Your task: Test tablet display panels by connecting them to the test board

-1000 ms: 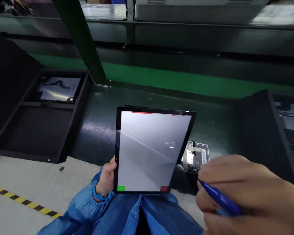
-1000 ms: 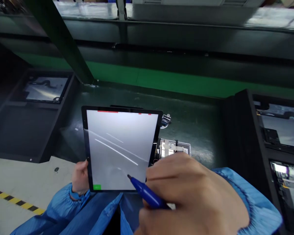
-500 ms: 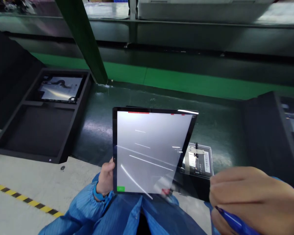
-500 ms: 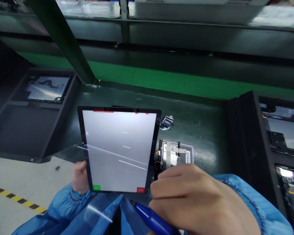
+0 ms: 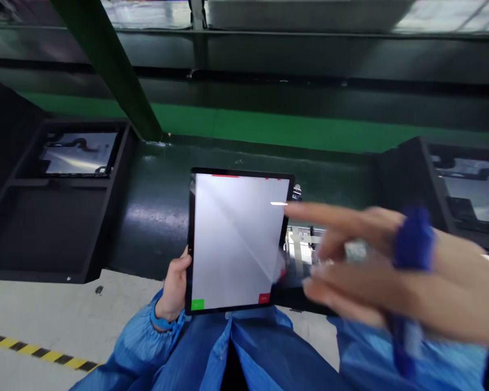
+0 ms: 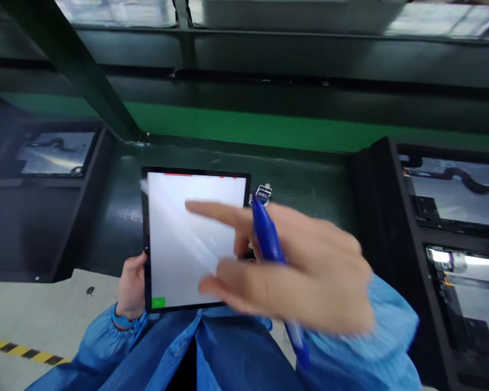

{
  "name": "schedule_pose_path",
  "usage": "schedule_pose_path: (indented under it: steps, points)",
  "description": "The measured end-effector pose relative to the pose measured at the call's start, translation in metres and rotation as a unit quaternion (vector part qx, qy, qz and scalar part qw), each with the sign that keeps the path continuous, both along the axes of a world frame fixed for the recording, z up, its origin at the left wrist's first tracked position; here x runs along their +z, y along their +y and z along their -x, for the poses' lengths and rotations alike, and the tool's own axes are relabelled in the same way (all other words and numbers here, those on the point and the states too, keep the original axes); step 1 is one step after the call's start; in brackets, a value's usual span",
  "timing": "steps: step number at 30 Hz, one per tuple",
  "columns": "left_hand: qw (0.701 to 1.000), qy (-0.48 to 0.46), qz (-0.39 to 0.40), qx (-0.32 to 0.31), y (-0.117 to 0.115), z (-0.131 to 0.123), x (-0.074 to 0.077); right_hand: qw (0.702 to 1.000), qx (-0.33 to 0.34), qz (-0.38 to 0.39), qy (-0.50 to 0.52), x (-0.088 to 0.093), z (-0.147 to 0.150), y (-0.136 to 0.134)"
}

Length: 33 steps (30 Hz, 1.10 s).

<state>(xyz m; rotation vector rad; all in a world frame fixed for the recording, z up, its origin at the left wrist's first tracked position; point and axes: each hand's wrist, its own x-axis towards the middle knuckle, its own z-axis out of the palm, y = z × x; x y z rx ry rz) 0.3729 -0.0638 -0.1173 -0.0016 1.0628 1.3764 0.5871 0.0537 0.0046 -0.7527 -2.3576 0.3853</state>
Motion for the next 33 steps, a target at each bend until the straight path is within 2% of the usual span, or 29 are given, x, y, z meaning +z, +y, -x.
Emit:
schedule_pose_path:
  steps: [3, 6, 8, 11, 13, 15, 18, 20, 24, 28, 33]
  points:
    - [0.995, 0.020, -0.033, -0.088, 0.008, -0.013, 0.002, 0.996, 0.028, 0.037, 0.076, -0.007, 0.018, 0.020]
    - [0.991, 0.015, -0.017, -0.131, 0.010, -0.020, 0.004, 0.973, -0.026, 0.096, 0.208, -0.014, 0.026, 0.035]
    - [0.993, 0.006, 0.006, -0.117, 0.010, -0.021, 0.006, 0.962, -0.018, 0.140, 0.233, -0.017, 0.025, 0.043]
    - [0.997, 0.003, 0.023, -0.074, 0.012, -0.018, 0.012, 0.969, 0.079, 0.169, 0.165, -0.021, 0.019, 0.051]
    - [0.998, -0.001, 0.030, -0.053, 0.012, -0.016, 0.015, 0.972, 0.117, 0.162, 0.124, -0.022, 0.016, 0.054]
    - [0.998, -0.010, 0.039, -0.039, 0.012, -0.015, 0.018, 0.981, 0.106, 0.123, 0.105, -0.021, 0.014, 0.055]
    - [0.998, -0.013, 0.054, -0.029, 0.012, -0.012, 0.019, 0.996, 0.002, 0.052, 0.070, -0.019, 0.009, 0.056]
    - [0.998, -0.004, 0.059, -0.018, 0.012, -0.009, 0.020, 0.997, -0.037, 0.052, 0.050, -0.018, 0.005, 0.057]
    - [0.999, 0.014, 0.043, 0.011, 0.014, -0.004, 0.021, 0.995, 0.015, 0.075, 0.069, -0.016, 0.002, 0.057]
    - [0.999, 0.035, 0.020, -0.002, 0.016, -0.006, 0.019, 0.986, 0.079, 0.082, 0.124, -0.017, 0.008, 0.052]
    - [0.997, 0.065, 0.003, -0.029, 0.015, -0.014, 0.008, 0.958, 0.095, 0.226, 0.149, -0.026, 0.017, 0.052]
